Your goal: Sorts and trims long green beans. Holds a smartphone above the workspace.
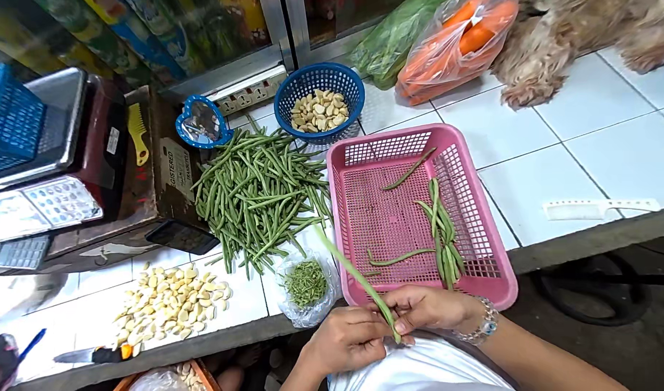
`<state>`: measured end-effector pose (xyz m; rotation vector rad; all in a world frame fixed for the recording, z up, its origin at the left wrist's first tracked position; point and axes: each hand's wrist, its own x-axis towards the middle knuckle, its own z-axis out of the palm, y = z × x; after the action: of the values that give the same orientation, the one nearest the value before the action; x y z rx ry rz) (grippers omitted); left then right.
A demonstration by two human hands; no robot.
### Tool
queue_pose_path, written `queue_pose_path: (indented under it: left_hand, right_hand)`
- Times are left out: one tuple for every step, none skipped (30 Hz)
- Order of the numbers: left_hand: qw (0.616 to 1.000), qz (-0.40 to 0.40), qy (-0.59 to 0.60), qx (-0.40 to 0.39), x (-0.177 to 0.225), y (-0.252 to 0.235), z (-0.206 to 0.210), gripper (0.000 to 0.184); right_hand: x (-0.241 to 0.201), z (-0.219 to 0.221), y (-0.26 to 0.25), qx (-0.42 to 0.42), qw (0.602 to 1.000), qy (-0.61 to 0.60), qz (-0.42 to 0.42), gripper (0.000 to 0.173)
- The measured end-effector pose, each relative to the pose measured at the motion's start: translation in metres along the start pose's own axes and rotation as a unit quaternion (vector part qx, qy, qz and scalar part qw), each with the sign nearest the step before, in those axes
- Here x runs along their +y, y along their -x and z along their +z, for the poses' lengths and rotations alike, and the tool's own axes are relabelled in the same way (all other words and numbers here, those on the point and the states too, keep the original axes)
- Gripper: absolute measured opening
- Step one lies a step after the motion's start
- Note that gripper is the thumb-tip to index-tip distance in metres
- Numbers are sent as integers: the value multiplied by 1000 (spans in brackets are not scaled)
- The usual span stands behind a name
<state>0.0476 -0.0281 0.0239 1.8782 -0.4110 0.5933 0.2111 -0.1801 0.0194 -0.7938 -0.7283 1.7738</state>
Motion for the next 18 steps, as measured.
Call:
queue_pose_path:
  left_hand:
    - [1000,-3,3,1,0,3,0,10]
    - [1000,-12,-11,11,0,7,0,11]
    - [998,-28,-38,37,0,12,-2,13]
    - [993,-48,-73,77,-1,18,-5,14]
    - [983,-73,-111,125,-1,23,-12,15]
    - [968,-99,-152,176,-1,29,-20,16]
    - [947,-123,-189,228,0,35,-28,17]
    - [924,-142,-218,281,1,41,-36,18]
    - [900,-156,-243,327,1,47,-41,19]
    - [878,-171,-269,357,0,52,-45,17]
    - [861,-206,-305,351,0,56,-47,16]
    - [846,-270,-342,305,3,60,-46,15]
    - [834,-354,-352,234,7,58,-42,16]
    - [828,-419,-330,172,10,54,-36,21]
    - [837,-423,-315,146,9,51,-27,28]
    - [861,-376,-312,138,6,50,-17,32]
    - [891,-298,-316,131,3,48,-9,31]
    - [916,-211,-320,115,0,45,-4,26]
  right_hand:
    - [3,0,0,-15,1000,-3,7,26]
    - [5,-1,-1,-24,1000,-10,12,26]
    - [7,-2,0,-28,999,-16,21,26]
    - [8,-3,1,-28,999,-21,29,29]
    - [8,-4,4,-15,999,-19,34,32]
    - [8,-5,7,5,999,-14,38,32]
    - [7,-7,11,30,999,-9,39,29]
    - [7,-10,15,60,998,-2,34,26]
    - [7,-14,20,96,995,8,26,24]
    - [7,-17,25,141,990,25,16,23]
    - [5,-19,29,196,979,54,11,23]
    - [3,-18,31,246,965,94,15,25]
    - [0,-17,31,277,951,131,29,27]
    - [-1,-15,30,287,943,161,46,28]
    - [-1,-13,29,273,942,185,62,28]
    - [1,-12,27,238,948,199,72,28]
    - [3,-11,24,189,959,197,75,27]
    - [5,-9,21,132,972,178,76,27]
